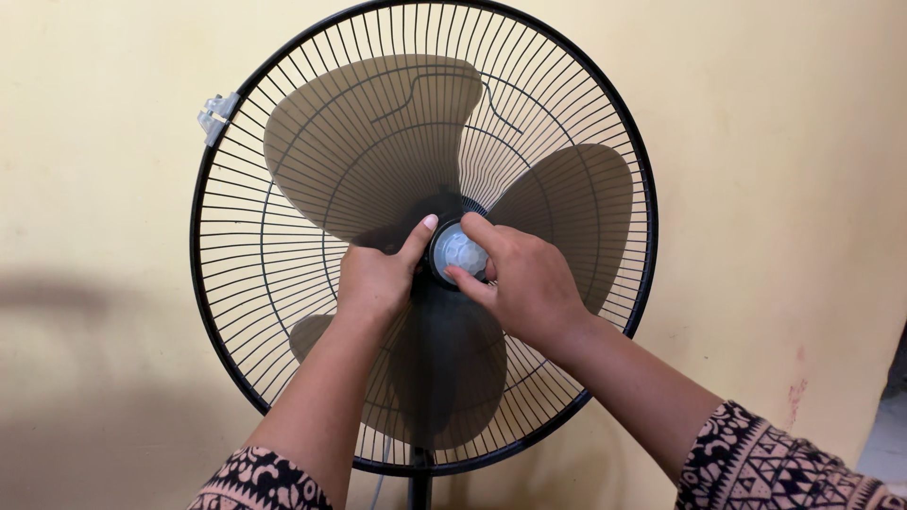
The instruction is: The person secures the central hub cap on a standing fan, then attaches the front wire cage and tightens a screw on the cage hinge using a screwdriver.
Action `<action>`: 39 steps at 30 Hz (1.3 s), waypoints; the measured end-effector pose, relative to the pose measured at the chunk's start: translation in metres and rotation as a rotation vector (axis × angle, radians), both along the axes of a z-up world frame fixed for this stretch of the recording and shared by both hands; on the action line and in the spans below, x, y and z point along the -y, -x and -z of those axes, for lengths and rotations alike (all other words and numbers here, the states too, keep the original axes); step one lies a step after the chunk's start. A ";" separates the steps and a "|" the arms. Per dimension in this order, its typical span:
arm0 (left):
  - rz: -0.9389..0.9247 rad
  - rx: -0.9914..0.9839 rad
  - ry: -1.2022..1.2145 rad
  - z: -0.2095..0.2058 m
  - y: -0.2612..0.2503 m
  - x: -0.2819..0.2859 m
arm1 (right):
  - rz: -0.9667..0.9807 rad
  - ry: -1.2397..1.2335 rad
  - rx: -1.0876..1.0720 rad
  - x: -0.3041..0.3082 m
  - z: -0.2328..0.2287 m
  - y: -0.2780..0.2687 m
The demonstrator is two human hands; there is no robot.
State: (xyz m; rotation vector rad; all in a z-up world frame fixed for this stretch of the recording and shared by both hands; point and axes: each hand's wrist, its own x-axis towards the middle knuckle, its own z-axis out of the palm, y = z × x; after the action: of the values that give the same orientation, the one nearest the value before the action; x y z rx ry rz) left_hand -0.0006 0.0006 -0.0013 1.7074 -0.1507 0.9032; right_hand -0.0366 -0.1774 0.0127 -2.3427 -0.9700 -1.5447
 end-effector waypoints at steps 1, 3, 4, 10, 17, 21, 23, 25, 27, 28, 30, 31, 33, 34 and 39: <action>0.016 0.082 0.012 0.000 0.000 0.000 | -0.004 -0.013 -0.002 0.000 0.001 0.001; -0.010 -0.008 -0.008 -0.001 0.000 0.000 | -0.019 -0.051 0.003 -0.002 0.004 0.001; -0.022 -0.055 -0.019 -0.002 0.000 -0.001 | -0.026 -0.070 0.004 -0.002 0.005 0.002; -0.077 -0.130 -0.058 -0.003 -0.001 -0.001 | -0.014 -0.119 0.014 -0.006 0.012 0.004; -0.023 0.025 0.022 0.003 0.000 0.002 | -0.009 -0.227 -0.051 -0.009 0.024 0.005; -0.003 0.025 0.006 0.005 0.004 0.003 | -0.062 -0.265 0.024 -0.011 0.028 0.005; -0.010 0.000 -0.010 0.006 0.007 0.002 | -0.059 -0.286 0.054 -0.013 0.028 0.007; -0.032 0.001 -0.036 0.006 0.010 0.000 | -0.050 -0.313 0.089 -0.015 0.029 0.008; -0.032 -0.074 -0.086 0.006 0.013 -0.004 | -0.046 -0.351 0.147 -0.018 0.029 0.011; -0.035 -0.111 -0.110 0.006 0.015 -0.008 | -0.048 -0.371 0.177 -0.020 0.029 0.012; -0.029 -0.144 -0.081 0.006 0.019 -0.016 | -0.099 -0.410 0.194 -0.027 0.028 0.014; -0.027 -0.161 -0.066 0.007 0.021 -0.020 | -0.125 -0.430 0.202 -0.031 0.028 0.015; 0.062 -0.116 -0.005 0.010 0.028 -0.030 | -0.164 -0.469 0.166 -0.042 0.029 0.018; 0.103 -0.095 0.025 0.012 0.032 -0.035 | -0.187 -0.489 0.144 -0.048 0.030 0.019; 0.160 -0.043 0.122 0.011 0.058 -0.068 | -0.290 -0.500 0.157 -0.082 0.032 0.029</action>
State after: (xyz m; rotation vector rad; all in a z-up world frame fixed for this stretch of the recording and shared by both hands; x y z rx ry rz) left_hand -0.0588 0.0689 -0.0125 1.5768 -0.1966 0.7421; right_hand -0.0653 -0.0955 -0.0191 -1.6872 -0.7931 -1.6359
